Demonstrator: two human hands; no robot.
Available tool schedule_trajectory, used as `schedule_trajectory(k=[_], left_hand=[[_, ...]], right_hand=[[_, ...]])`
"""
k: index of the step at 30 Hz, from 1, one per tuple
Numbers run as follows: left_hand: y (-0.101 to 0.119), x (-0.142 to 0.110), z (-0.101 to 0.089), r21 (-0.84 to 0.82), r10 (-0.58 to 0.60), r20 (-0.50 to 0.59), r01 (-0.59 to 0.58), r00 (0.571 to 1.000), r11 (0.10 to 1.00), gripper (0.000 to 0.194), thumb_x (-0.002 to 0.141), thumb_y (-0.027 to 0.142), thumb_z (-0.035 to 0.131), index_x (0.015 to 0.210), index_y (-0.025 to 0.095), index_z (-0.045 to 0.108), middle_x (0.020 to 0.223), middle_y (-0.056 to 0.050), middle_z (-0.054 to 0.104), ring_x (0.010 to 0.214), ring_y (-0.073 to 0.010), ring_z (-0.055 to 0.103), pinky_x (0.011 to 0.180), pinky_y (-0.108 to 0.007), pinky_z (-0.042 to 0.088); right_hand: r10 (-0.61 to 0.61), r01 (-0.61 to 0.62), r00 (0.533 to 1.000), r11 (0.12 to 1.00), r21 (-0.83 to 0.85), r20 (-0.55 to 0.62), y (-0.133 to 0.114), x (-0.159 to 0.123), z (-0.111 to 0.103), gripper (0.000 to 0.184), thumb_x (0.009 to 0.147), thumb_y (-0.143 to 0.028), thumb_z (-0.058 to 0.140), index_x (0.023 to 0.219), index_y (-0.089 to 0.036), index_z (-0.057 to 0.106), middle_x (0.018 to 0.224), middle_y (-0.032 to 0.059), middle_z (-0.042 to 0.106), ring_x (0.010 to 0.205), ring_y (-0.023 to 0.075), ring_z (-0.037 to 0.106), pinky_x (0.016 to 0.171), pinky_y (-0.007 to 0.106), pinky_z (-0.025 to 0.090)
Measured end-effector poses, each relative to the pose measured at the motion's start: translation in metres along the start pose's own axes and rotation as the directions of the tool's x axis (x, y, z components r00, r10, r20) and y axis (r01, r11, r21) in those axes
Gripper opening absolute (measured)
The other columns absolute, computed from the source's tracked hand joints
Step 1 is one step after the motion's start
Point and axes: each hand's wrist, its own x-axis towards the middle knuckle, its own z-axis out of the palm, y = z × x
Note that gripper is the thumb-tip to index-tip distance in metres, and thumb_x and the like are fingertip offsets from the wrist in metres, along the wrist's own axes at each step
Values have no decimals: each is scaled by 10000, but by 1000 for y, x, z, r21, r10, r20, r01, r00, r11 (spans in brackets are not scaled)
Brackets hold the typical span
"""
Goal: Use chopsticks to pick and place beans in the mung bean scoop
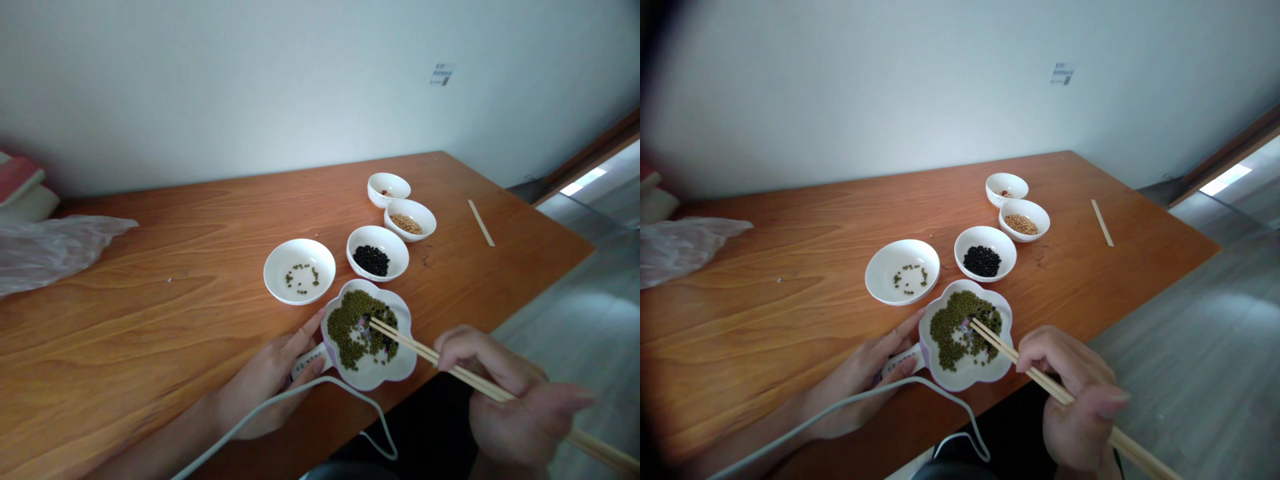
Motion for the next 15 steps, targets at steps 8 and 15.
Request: schedule_trajectory(k=[8,15], left_hand=[[1,-1,0,-12,-3,12,3,1000,1000,731,1167,347,441,1758,429,19,1606,-58,619,1313,-244,716,1126,-425,590],[0,-1,0,10,-5,7,4,1000,1000,717,1166,354,444,1753,438,42,1570,-55,648,1296,-244,724,1127,-449,593]], right_hand=[[72,-62,980,996,-60,183,9,-9,-1,882,1022,-821,37,744,-240,641,690,60,633,594,201,536,565,363,364],[34,-18,986,995,-98,164,10,-9,-8,927,1004,-838,0,723,-234,645,665,53,636,562,187,550,535,354,377]])
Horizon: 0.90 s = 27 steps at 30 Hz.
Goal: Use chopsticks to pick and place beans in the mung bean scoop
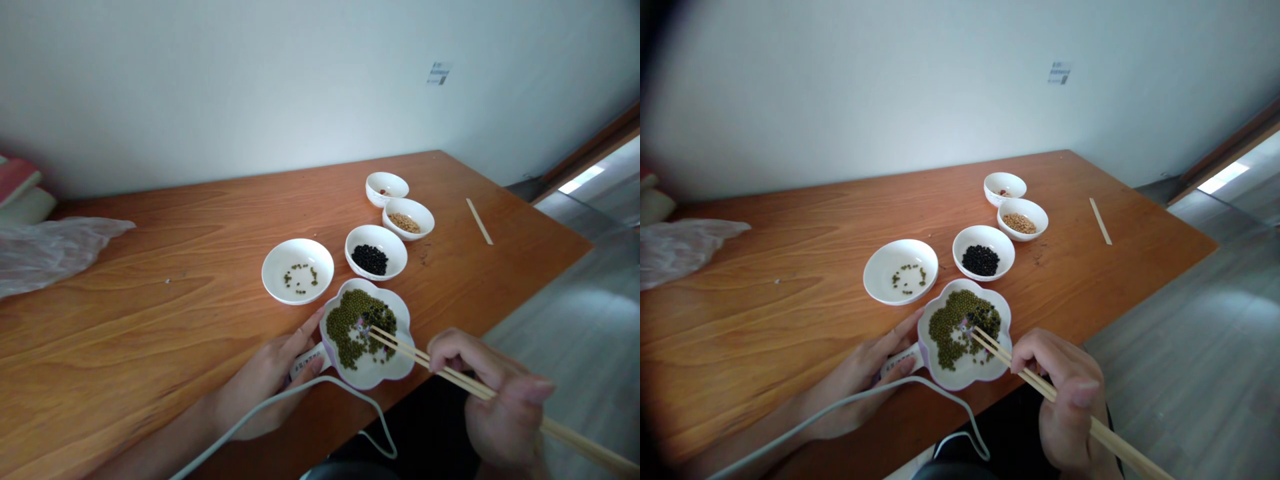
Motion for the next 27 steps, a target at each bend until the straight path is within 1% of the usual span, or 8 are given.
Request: schedule_trajectory(k=[3,7,11,16,19,21,24,27], left_hand=[[0,1,0,9,8,-2,-8,1000,1000,717,1164,347,447,1755,422,48,1544,-65,667,1258,-240,743,1111,-449,606],[0,0,0,12,9,-4,-8,1000,1000,729,1160,341,454,1761,402,46,1564,-79,651,1314,-248,719,1133,-452,594],[-1,0,0,26,-4,-11,4,1000,1000,735,1156,356,461,1766,388,52,1539,-83,671,1304,-261,726,1127,-474,600],[0,1,0,22,8,-17,-7,1000,1000,719,1156,345,463,1765,381,82,1508,-81,693,1227,-236,761,1088,-419,623],[0,1,0,34,5,-14,-4,1000,999,725,1157,355,464,1764,389,70,1543,-83,668,1284,-249,736,1105,-434,613],[-1,0,0,31,0,-7,0,1000,1000,732,1157,360,464,1765,393,57,1578,-83,641,1341,-264,706,1135,-455,595],[-1,0,0,11,-11,4,11,1000,1000,728,1159,361,454,1764,400,51,1590,-79,632,1337,-267,709,1138,-465,594],[-1,0,0,10,-9,-1,9,1000,1000,725,1159,366,454,1762,409,55,1614,-75,612,1326,-269,716,1137,-473,595]], right_hand=[[2,-2,1000,1000,-3,-28,2,-1,-1,910,1018,-821,9,720,-235,638,651,49,626,562,185,544,533,354,372],[27,-28,998,1000,-11,-52,3,0,1,899,1027,-811,15,715,-238,634,632,43,605,556,186,535,531,361,363],[63,-63,997,998,-12,-44,3,0,3,916,1006,-825,-20,710,-243,623,627,45,589,560,194,522,534,372,357],[57,-57,998,998,7,-19,7,-2,4,910,1004,-829,-9,734,-248,637,665,64,614,591,214,543,551,393,367],[41,-41,999,999,24,-23,12,-3,5,901,1025,-803,3,736,-244,649,663,69,612,591,213,544,543,388,360],[28,-27,999,999,32,-46,14,-4,6,875,1063,-751,34,727,-239,660,647,67,601,584,207,543,535,377,353],[13,-9,995,999,46,-101,15,-4,8,804,1119,-648,120,726,-233,686,635,65,596,586,202,548,538,367,349],[21,-10,988,997,73,-154,12,-3,8,789,1125,-632,155,705,-236,693,634,71,609,587,207,550,543,370,354]])
